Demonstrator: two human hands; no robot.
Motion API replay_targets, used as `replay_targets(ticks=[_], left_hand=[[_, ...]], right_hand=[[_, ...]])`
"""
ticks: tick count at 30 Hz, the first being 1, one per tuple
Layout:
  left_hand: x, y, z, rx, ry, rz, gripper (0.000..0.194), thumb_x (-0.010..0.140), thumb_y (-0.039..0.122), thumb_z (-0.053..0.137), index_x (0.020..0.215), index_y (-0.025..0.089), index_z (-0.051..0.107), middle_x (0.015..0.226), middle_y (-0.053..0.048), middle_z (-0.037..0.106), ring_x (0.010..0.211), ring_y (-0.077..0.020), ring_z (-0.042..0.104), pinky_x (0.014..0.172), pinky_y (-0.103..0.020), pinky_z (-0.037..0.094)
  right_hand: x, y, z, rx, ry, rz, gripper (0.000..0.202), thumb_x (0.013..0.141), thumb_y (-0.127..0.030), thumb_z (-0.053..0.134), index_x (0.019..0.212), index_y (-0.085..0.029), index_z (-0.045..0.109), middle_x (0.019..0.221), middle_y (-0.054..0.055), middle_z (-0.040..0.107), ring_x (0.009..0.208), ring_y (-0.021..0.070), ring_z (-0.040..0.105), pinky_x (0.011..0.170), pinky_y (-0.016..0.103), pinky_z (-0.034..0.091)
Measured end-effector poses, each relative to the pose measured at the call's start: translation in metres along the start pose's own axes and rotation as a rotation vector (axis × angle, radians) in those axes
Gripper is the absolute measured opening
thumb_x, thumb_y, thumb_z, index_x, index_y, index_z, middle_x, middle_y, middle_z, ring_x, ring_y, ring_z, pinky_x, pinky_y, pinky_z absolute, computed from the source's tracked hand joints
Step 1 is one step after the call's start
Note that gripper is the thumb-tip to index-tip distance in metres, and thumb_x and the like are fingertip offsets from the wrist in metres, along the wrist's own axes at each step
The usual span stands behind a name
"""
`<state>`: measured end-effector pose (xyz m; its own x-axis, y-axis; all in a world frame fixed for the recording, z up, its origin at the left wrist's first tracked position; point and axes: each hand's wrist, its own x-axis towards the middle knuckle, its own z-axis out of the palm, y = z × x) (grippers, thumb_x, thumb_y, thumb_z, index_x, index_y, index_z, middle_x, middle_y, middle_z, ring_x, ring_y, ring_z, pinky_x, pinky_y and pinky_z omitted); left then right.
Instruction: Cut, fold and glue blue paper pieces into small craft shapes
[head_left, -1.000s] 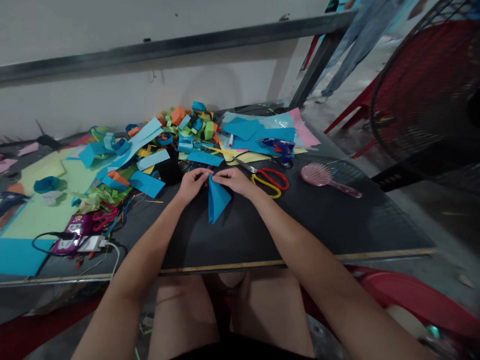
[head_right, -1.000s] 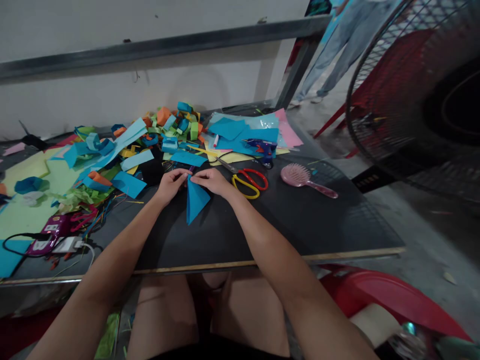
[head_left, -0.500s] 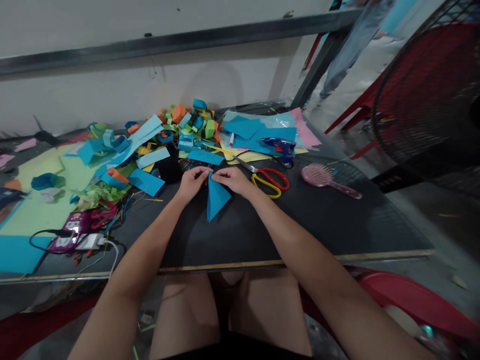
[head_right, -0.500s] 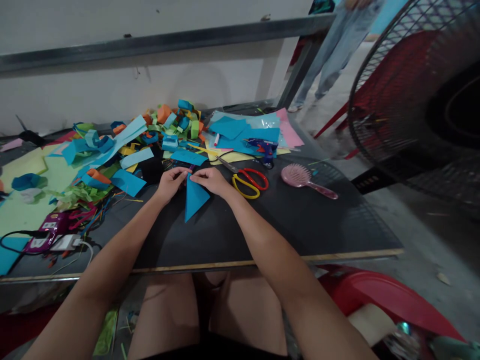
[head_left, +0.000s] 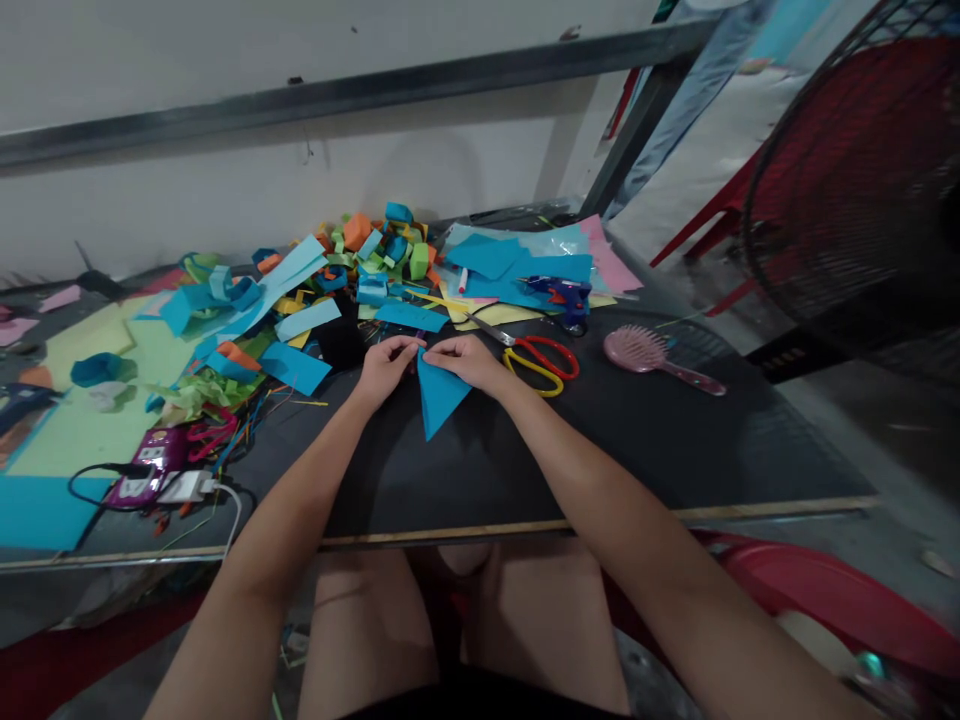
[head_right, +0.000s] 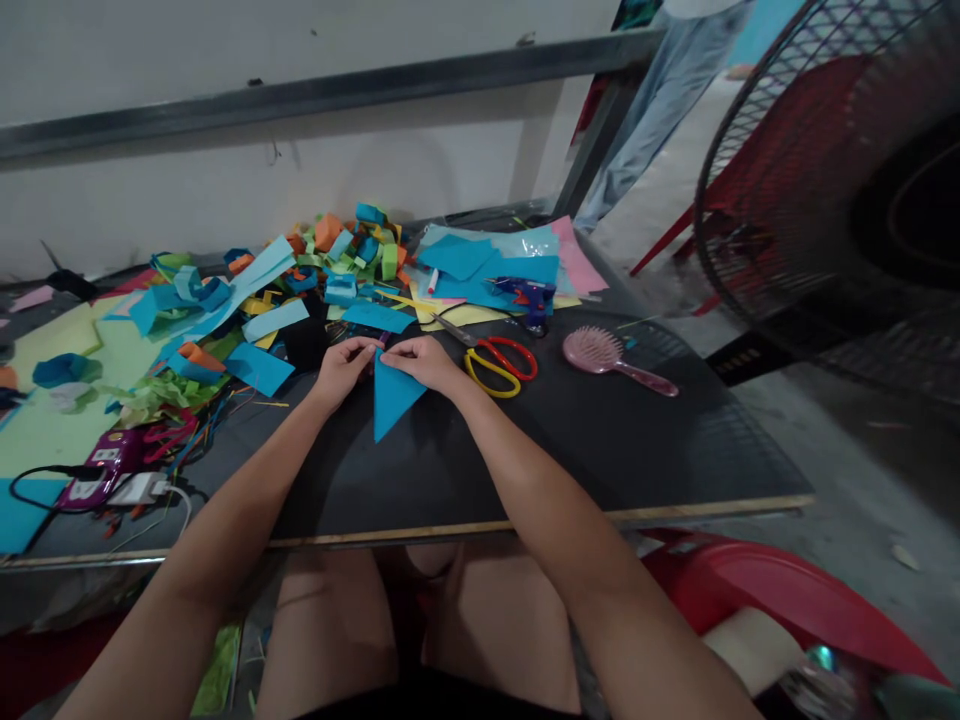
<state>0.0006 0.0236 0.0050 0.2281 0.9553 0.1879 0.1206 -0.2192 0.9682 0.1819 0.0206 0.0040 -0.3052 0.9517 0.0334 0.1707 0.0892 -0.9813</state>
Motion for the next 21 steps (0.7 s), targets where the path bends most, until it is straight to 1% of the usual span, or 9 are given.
replay_targets(ticks=[3, 8, 12, 13, 15, 18, 19, 21], left_hand=[[-0.0002, 0.0010, 0.0003, 0.004, 0.000, 0.000, 0.027, 0.081, 0.041, 0.064, 0.088, 0.015, 0.070, 0.058, 0.002, 0.056, 0.051, -0.0088, 0.049, 0.049, -0.021, 0.038], [0.0005, 0.0006, 0.0006, -0.044, 0.044, -0.024, 0.029, 0.080, 0.044, 0.065, 0.088, 0.017, 0.068, 0.058, 0.003, 0.054, 0.051, -0.0088, 0.048, 0.048, -0.020, 0.038], [0.0009, 0.0004, 0.0003, -0.110, 0.042, -0.072, 0.035, 0.077, 0.049, 0.068, 0.088, 0.016, 0.068, 0.055, 0.003, 0.052, 0.047, -0.0074, 0.044, 0.044, -0.020, 0.035], [0.0010, 0.0012, 0.0002, -0.121, 0.042, -0.078, 0.037, 0.076, 0.051, 0.068, 0.089, 0.016, 0.069, 0.055, 0.003, 0.052, 0.046, -0.0071, 0.043, 0.043, -0.020, 0.034], [0.0011, 0.0036, -0.0002, -0.143, 0.026, -0.079, 0.045, 0.075, 0.054, 0.067, 0.097, 0.015, 0.069, 0.062, 0.001, 0.060, 0.046, -0.0067, 0.044, 0.043, -0.020, 0.034], [0.0009, 0.0073, -0.0010, -0.152, -0.027, -0.098, 0.057, 0.072, 0.055, 0.071, 0.112, 0.015, 0.067, 0.083, -0.006, 0.071, 0.048, -0.0059, 0.045, 0.043, -0.020, 0.035], [0.0007, 0.0081, -0.0013, -0.136, -0.042, -0.112, 0.057, 0.071, 0.054, 0.072, 0.112, 0.015, 0.068, 0.086, -0.007, 0.072, 0.049, -0.0055, 0.045, 0.043, -0.020, 0.035], [0.0002, 0.0085, -0.0018, -0.085, -0.051, -0.127, 0.050, 0.070, 0.053, 0.073, 0.102, 0.014, 0.073, 0.085, -0.008, 0.073, 0.049, -0.0050, 0.044, 0.044, -0.019, 0.035]], right_hand=[[-0.0013, -0.0017, -0.0006, 0.009, -0.001, -0.011, 0.041, 0.065, -0.054, 0.074, 0.077, -0.015, 0.075, 0.073, 0.004, 0.069, 0.063, 0.0146, 0.055, 0.062, 0.028, 0.041], [-0.0039, -0.0023, -0.0021, 0.076, -0.136, -0.007, 0.038, 0.063, -0.050, 0.078, 0.078, -0.015, 0.073, 0.073, 0.003, 0.068, 0.063, 0.0133, 0.055, 0.063, 0.028, 0.043], [-0.0031, -0.0004, -0.0018, 0.034, -0.114, -0.015, 0.037, 0.065, -0.051, 0.076, 0.074, -0.015, 0.071, 0.069, 0.002, 0.065, 0.061, 0.0130, 0.052, 0.060, 0.028, 0.041], [-0.0026, 0.0003, -0.0017, 0.009, -0.102, -0.027, 0.037, 0.065, -0.051, 0.075, 0.073, -0.015, 0.071, 0.067, 0.001, 0.064, 0.060, 0.0127, 0.051, 0.060, 0.028, 0.039], [-0.0018, 0.0011, -0.0015, -0.030, -0.089, -0.052, 0.037, 0.067, -0.052, 0.074, 0.070, -0.015, 0.070, 0.064, 0.000, 0.061, 0.059, 0.0121, 0.048, 0.059, 0.027, 0.037], [-0.0014, 0.0010, -0.0013, -0.060, -0.087, -0.088, 0.036, 0.068, -0.051, 0.072, 0.068, -0.015, 0.068, 0.062, -0.001, 0.058, 0.058, 0.0112, 0.045, 0.059, 0.027, 0.035], [-0.0015, 0.0008, -0.0012, -0.066, -0.089, -0.097, 0.036, 0.069, -0.051, 0.072, 0.067, -0.015, 0.068, 0.062, -0.001, 0.057, 0.058, 0.0108, 0.045, 0.060, 0.027, 0.034], [-0.0018, 0.0003, -0.0007, -0.077, -0.095, -0.106, 0.037, 0.070, -0.051, 0.070, 0.065, -0.015, 0.065, 0.061, -0.002, 0.054, 0.057, 0.0101, 0.042, 0.059, 0.027, 0.033]])
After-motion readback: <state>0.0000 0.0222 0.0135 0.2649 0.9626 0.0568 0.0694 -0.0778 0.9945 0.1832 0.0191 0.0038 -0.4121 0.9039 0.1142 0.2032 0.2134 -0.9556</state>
